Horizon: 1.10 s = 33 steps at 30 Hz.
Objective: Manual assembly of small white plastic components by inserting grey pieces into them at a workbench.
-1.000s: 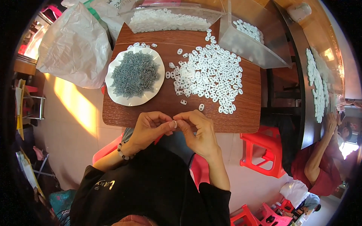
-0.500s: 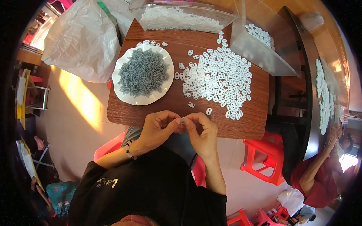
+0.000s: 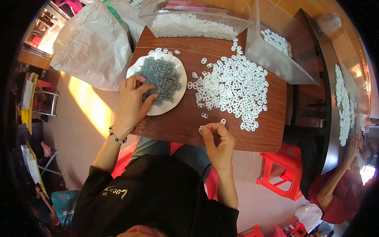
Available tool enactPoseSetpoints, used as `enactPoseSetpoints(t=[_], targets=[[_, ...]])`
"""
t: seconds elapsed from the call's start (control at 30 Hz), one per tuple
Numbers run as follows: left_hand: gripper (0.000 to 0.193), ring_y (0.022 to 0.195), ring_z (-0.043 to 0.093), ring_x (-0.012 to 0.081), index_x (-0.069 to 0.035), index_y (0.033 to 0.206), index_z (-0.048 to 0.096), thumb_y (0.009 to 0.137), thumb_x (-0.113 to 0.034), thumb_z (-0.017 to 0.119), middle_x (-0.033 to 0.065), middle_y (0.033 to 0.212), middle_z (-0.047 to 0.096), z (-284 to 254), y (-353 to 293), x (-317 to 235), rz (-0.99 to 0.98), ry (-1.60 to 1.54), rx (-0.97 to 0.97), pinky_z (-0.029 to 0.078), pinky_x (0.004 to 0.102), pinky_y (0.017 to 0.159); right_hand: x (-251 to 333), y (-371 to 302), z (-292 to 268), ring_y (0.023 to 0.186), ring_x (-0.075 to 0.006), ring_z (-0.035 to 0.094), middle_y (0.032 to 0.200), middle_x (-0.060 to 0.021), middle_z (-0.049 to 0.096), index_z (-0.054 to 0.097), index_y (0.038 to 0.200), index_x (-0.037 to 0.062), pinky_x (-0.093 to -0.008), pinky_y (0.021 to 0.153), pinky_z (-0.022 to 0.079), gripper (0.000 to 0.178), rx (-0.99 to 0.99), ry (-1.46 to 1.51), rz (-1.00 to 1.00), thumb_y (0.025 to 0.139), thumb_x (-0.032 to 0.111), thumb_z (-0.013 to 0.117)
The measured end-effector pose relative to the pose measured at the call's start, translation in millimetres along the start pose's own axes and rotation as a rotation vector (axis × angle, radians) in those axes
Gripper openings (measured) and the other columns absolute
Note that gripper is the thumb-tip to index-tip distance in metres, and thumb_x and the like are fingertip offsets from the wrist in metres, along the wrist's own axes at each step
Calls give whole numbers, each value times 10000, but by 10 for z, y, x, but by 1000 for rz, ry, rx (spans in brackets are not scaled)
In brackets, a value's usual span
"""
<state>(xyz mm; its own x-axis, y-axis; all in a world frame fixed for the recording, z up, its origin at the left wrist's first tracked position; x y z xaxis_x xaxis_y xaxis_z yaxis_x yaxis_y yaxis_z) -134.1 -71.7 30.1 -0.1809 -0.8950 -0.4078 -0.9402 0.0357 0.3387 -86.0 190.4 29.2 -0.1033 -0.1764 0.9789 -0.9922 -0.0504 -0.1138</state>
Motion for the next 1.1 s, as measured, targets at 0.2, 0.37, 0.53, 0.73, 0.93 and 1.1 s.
enactPoseSetpoints(t=[0.2,0.37,0.53,0.73,0.93,1.1], targets=[[122,964,479,303,-82,846,730,731,-122,725,89,1037,547,45,27,-15,32,-22,-42,414,394,806,-1,10,-11,729,-48,531,777,-1,612,621,882,-7,-189,673,412,100,-1,7,-2,919,86,613],[100,911,510,286,-72,842,733,747,-89,705,80,983,572,27,42,28,22,-67,-69,431,376,785,-17,47,-7,732,-53,538,775,-3,613,622,880,-7,-196,678,422,92,4,-8,-14,915,78,613],[76,868,526,289,-48,853,713,808,-53,652,88,913,608,-1,69,18,-50,-194,-95,442,375,782,-39,150,21,733,-62,548,777,-9,621,623,871,-10,-208,694,435,90,20,-21,-38,910,69,607],[86,807,540,259,-16,829,648,877,-73,606,92,852,609,15,91,-66,-42,-330,-93,437,350,715,72,330,123,751,-62,559,793,-21,637,628,878,-16,-210,712,443,110,90,-36,-96,908,88,610],[167,824,522,125,10,868,586,963,-92,495,51,849,576,21,-13,-486,-113,-775,288,407,252,761,155,340,197,792,-55,572,997,-112,689,624,918,-18,-203,742,453,95,109,227,-43,924,64,576],[135,825,529,134,8,852,580,942,-76,524,58,846,572,74,-88,-815,-67,-984,441,415,262,766,256,186,102,818,-72,607,1044,-161,679,597,896,-9,-216,744,495,64,143,312,-11,925,44,575]])
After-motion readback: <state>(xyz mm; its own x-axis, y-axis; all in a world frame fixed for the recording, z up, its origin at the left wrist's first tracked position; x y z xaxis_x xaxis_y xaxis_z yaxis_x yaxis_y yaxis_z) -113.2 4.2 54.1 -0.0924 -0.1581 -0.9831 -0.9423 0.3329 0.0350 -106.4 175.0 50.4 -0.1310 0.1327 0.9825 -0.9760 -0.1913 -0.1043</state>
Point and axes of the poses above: each hand's wrist, its own y-axis towards the middle knuckle, its own z-axis out of the palm, x = y × z, the point moved 3 cm from there along y, towards the middle knuckle
